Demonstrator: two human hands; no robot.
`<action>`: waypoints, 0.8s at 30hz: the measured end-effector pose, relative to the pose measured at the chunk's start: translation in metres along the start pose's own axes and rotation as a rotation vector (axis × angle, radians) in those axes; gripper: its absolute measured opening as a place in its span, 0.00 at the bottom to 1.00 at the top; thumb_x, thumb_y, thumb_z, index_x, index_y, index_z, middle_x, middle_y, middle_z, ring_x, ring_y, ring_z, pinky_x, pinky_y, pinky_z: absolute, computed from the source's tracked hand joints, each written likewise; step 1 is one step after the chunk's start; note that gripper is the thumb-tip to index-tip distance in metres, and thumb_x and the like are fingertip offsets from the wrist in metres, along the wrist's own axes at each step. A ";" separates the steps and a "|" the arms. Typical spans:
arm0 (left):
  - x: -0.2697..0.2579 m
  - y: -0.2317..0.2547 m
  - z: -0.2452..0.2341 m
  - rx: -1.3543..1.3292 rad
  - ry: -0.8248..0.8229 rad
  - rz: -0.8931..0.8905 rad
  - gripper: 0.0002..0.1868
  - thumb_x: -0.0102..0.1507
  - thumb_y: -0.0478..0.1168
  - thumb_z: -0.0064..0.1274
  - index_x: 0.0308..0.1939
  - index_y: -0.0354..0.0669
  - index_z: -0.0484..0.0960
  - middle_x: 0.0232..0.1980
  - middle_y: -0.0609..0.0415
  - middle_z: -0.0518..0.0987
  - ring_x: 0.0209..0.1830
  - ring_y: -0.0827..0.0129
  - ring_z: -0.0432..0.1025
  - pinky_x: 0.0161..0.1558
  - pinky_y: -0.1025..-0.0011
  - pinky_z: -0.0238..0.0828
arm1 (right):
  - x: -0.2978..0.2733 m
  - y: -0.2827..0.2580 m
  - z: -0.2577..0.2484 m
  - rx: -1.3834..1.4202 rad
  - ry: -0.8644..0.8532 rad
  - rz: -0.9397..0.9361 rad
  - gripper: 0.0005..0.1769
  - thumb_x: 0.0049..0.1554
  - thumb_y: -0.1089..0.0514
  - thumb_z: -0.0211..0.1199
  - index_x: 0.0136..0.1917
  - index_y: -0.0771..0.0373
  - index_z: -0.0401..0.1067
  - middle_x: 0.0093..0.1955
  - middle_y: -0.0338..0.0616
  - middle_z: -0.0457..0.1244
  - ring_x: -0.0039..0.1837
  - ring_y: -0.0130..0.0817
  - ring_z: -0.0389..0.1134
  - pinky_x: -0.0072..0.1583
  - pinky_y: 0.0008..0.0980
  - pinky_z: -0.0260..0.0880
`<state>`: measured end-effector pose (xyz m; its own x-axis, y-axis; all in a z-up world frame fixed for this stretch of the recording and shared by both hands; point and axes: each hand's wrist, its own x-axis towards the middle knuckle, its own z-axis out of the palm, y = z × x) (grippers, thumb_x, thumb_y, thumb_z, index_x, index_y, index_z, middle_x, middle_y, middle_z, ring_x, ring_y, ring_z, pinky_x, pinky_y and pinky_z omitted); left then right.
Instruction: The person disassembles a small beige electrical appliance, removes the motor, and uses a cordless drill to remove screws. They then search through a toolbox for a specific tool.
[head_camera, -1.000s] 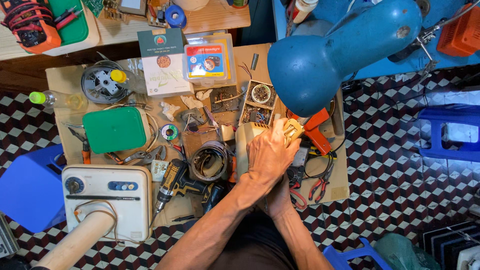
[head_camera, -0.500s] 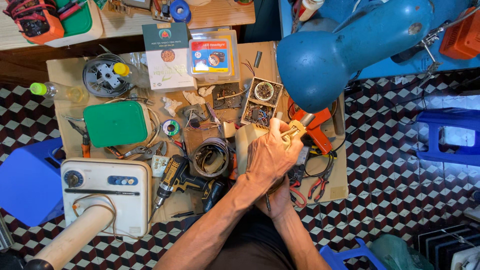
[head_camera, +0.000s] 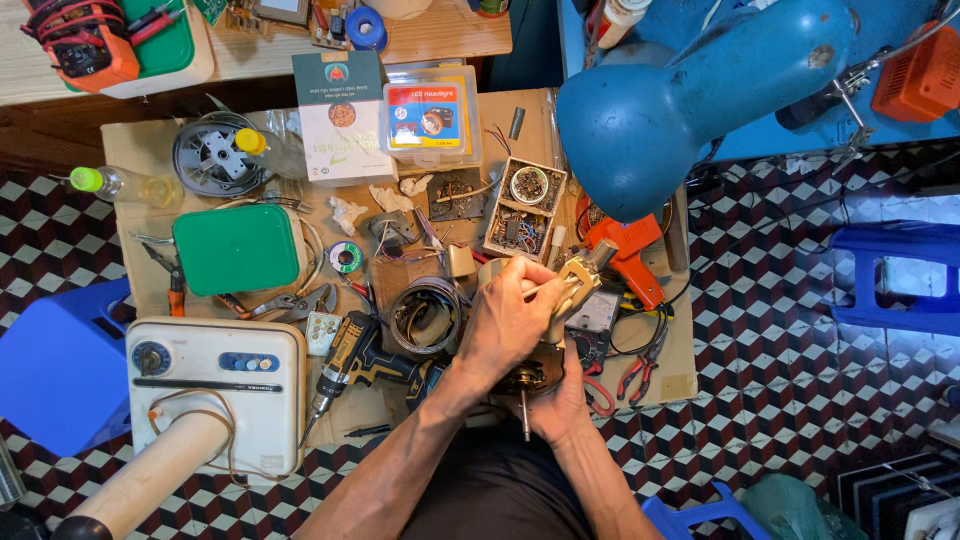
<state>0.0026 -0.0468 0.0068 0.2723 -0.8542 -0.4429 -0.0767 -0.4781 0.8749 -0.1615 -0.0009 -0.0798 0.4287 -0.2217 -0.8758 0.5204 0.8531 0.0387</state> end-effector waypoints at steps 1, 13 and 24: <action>-0.005 0.001 0.000 -0.044 0.009 0.020 0.15 0.65 0.46 0.52 0.45 0.35 0.77 0.38 0.45 0.87 0.38 0.65 0.83 0.41 0.69 0.78 | 0.000 0.000 0.000 -0.021 0.021 -0.002 0.43 0.52 0.25 0.55 0.69 0.54 0.68 0.66 0.49 0.65 0.67 0.51 0.64 0.66 0.59 0.64; -0.012 0.020 -0.012 -0.268 0.079 0.073 0.16 0.67 0.47 0.54 0.47 0.36 0.81 0.39 0.52 0.87 0.36 0.75 0.81 0.38 0.75 0.79 | -0.007 0.000 -0.005 -0.020 -0.087 0.065 0.40 0.55 0.26 0.56 0.65 0.59 0.71 0.61 0.50 0.68 0.62 0.48 0.69 0.64 0.54 0.69; -0.036 -0.016 -0.063 -0.636 -0.241 0.023 0.36 0.70 0.64 0.37 0.63 0.36 0.81 0.53 0.46 0.83 0.53 0.72 0.78 0.55 0.74 0.78 | -0.029 0.001 0.017 -0.239 -0.116 -0.050 0.33 0.59 0.35 0.61 0.67 0.59 0.71 0.60 0.45 0.68 0.58 0.41 0.72 0.62 0.48 0.72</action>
<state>0.0544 0.0044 0.0211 0.0499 -0.9198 -0.3892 0.5186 -0.3091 0.7971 -0.1612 -0.0020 -0.0462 0.4956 -0.3072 -0.8124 0.3598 0.9240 -0.1299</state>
